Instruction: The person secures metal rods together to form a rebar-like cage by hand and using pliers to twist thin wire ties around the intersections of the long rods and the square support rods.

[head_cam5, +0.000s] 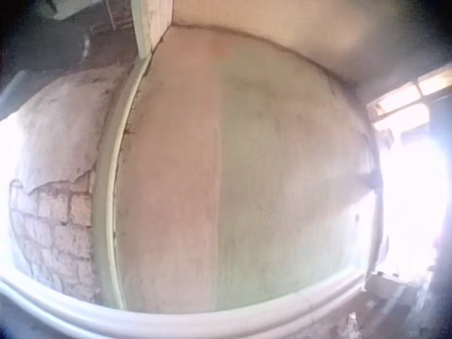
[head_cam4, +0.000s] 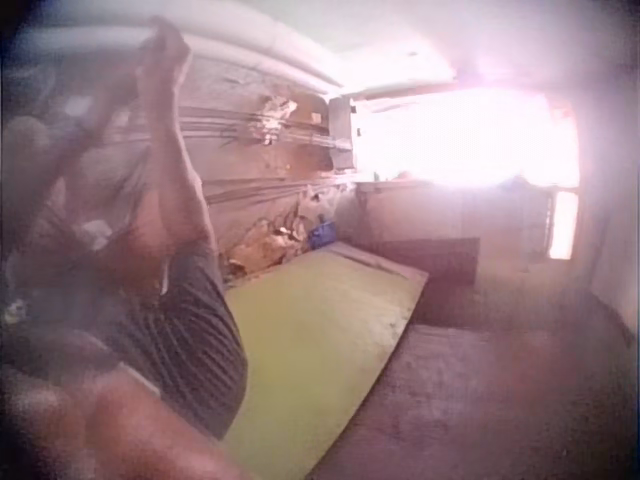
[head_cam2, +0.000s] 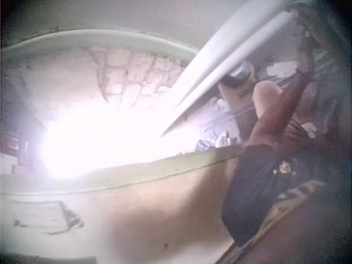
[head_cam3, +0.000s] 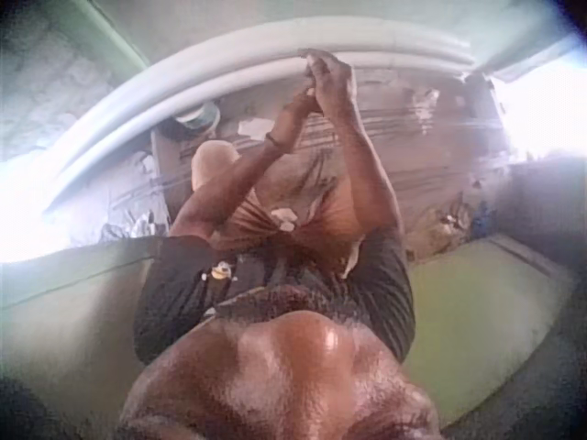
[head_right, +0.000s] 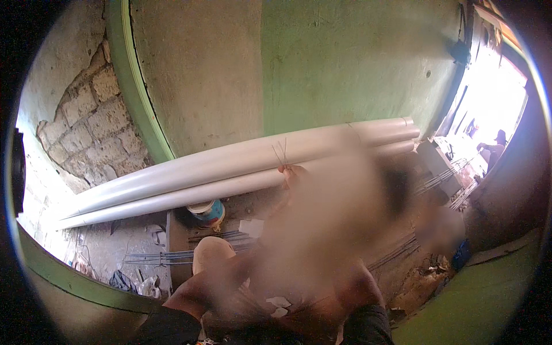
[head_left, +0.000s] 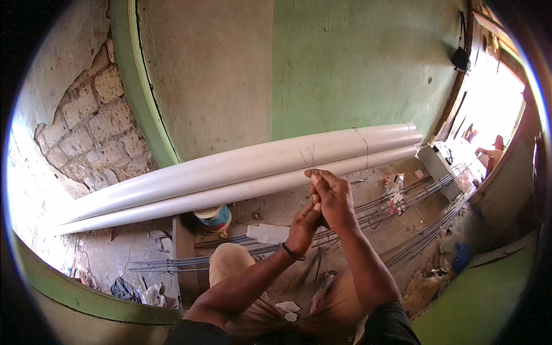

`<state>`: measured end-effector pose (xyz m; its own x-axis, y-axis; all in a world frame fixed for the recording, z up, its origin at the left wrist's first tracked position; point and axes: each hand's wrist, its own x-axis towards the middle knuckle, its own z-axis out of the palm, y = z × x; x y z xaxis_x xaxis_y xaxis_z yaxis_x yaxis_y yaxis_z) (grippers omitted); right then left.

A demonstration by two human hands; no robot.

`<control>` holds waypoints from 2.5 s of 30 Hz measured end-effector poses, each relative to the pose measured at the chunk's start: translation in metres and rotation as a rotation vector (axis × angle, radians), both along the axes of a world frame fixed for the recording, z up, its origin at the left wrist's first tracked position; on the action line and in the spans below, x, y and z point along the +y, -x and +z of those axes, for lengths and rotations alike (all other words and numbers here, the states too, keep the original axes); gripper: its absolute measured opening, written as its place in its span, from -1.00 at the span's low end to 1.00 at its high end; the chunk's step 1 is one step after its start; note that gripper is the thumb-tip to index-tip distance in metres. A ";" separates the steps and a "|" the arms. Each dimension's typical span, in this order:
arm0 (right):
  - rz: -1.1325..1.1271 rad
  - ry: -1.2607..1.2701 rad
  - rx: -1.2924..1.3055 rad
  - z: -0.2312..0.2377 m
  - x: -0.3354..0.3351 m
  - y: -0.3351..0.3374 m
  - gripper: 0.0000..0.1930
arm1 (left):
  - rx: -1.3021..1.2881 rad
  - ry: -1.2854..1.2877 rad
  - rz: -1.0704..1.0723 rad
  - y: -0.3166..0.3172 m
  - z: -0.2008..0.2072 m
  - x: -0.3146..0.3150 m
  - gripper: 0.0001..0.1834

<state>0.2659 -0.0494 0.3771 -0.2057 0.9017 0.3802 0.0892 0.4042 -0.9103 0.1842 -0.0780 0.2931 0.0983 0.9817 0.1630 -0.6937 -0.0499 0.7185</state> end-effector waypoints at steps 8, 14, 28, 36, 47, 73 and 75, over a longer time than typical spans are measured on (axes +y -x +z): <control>0.138 0.198 0.082 -0.012 0.001 0.000 -0.75 | 0.391 -0.187 0.490 0.043 0.029 0.013 -0.66; 0.341 0.480 0.360 -0.017 -0.006 -0.004 -0.76 | 0.085 -0.104 0.166 0.050 0.039 0.023 -0.67; 0.198 0.265 0.241 -0.025 -0.006 0.003 -0.77 | 0.113 0.031 0.199 0.043 0.044 0.015 -0.71; -0.093 0.049 0.242 -0.041 -0.011 0.022 -0.90 | 0.182 0.063 0.393 0.038 0.046 0.014 -0.70; 0.129 0.298 0.437 -0.017 -0.023 0.010 -0.88 | -0.129 -0.094 0.082 0.055 0.041 0.020 -0.76; 0.186 -0.270 -0.081 -0.006 0.005 -0.022 -0.44 | 0.275 -0.229 0.126 0.037 0.036 0.023 -0.80; 0.196 -0.264 -0.141 -0.004 0.002 -0.023 -0.43 | 0.268 -0.222 0.118 0.036 0.035 0.022 -0.81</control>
